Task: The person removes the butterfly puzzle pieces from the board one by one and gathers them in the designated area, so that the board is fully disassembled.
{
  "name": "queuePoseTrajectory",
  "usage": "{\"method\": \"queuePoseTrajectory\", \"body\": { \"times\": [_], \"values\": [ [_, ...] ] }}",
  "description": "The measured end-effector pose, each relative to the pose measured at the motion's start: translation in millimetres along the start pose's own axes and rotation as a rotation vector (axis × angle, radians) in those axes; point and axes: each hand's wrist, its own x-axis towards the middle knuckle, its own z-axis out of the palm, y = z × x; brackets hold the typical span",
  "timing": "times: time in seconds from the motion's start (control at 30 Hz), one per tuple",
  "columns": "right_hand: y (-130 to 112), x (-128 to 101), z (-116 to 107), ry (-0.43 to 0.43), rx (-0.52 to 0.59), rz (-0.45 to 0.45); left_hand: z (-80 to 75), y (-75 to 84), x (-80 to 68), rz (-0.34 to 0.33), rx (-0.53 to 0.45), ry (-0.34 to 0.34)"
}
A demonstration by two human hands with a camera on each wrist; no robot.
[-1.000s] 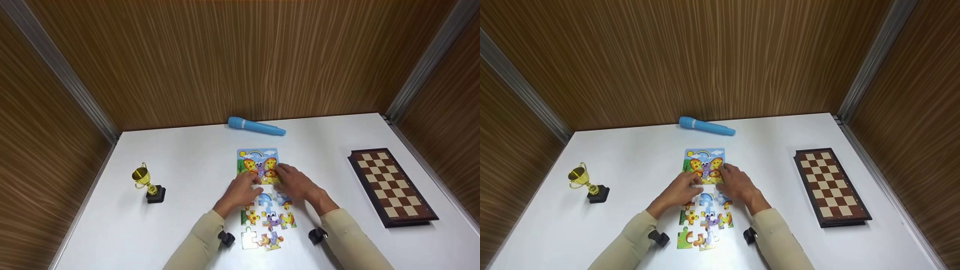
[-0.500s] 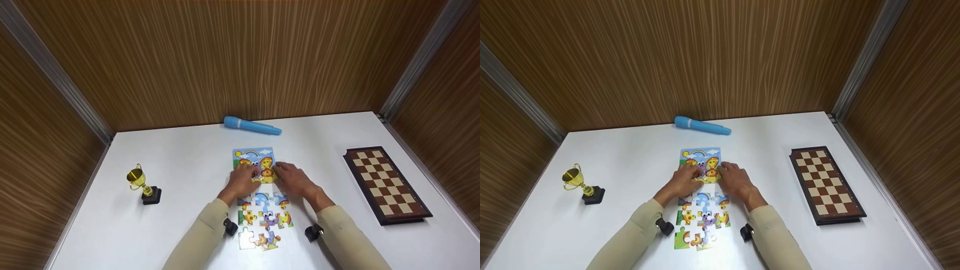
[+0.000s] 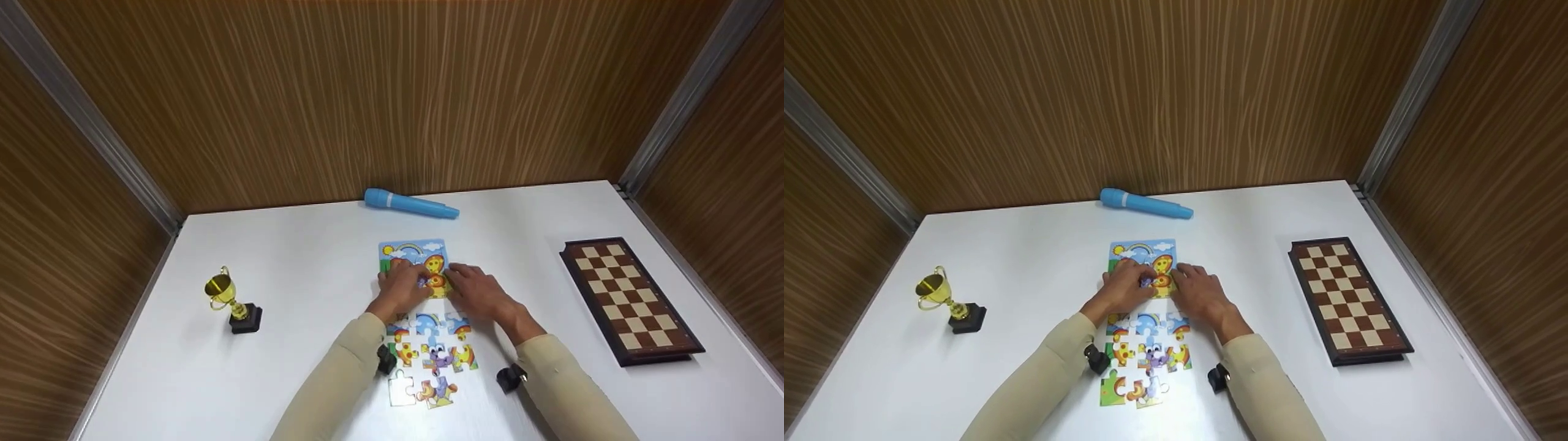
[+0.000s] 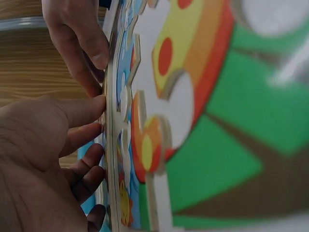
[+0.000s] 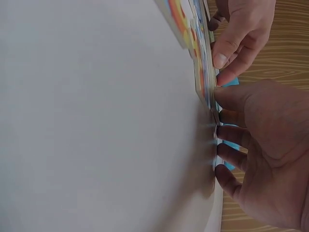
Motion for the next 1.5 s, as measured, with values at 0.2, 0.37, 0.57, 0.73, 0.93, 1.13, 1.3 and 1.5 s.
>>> {"method": "queuePoseTrajectory", "body": {
  "times": [0.2, 0.37, 0.57, 0.73, 0.93, 1.13, 1.3, 1.5],
  "values": [
    [-2, 1, -1, -0.014, 0.014, 0.004, 0.7, -0.7, 0.9, -0.018, -0.032, 0.023],
    [-2, 2, -1, -0.028, 0.034, 0.005, 0.9, -2.2, -0.2, -0.009, -0.086, 0.049],
    [-4, 1, -1, -0.038, 0.026, 0.011, -1.7, -4.3, -1.1, 0.033, -0.134, 0.087],
    [-3, 2, -1, -0.035, 0.02, 0.008, -5.5, -5.3, -4.6, 0.046, -0.194, 0.103],
    [-1, 1, -1, -0.005, -0.013, 0.009, -6.8, -1.5, -15.5, 0.091, -0.244, 0.078],
    [-1, 2, 2, -0.001, -0.012, 0.016, -3.6, 0.9, -28.1, 0.099, -0.242, 0.048],
    [-1, 2, 2, -0.007, -0.005, 0.025, -3.2, 1.5, -38.1, 0.127, -0.264, 0.033],
    [-2, 2, 1, -0.005, -0.003, 0.012, -1.8, 5.7, -54.0, 0.136, -0.27, -0.027]
  ]
}}
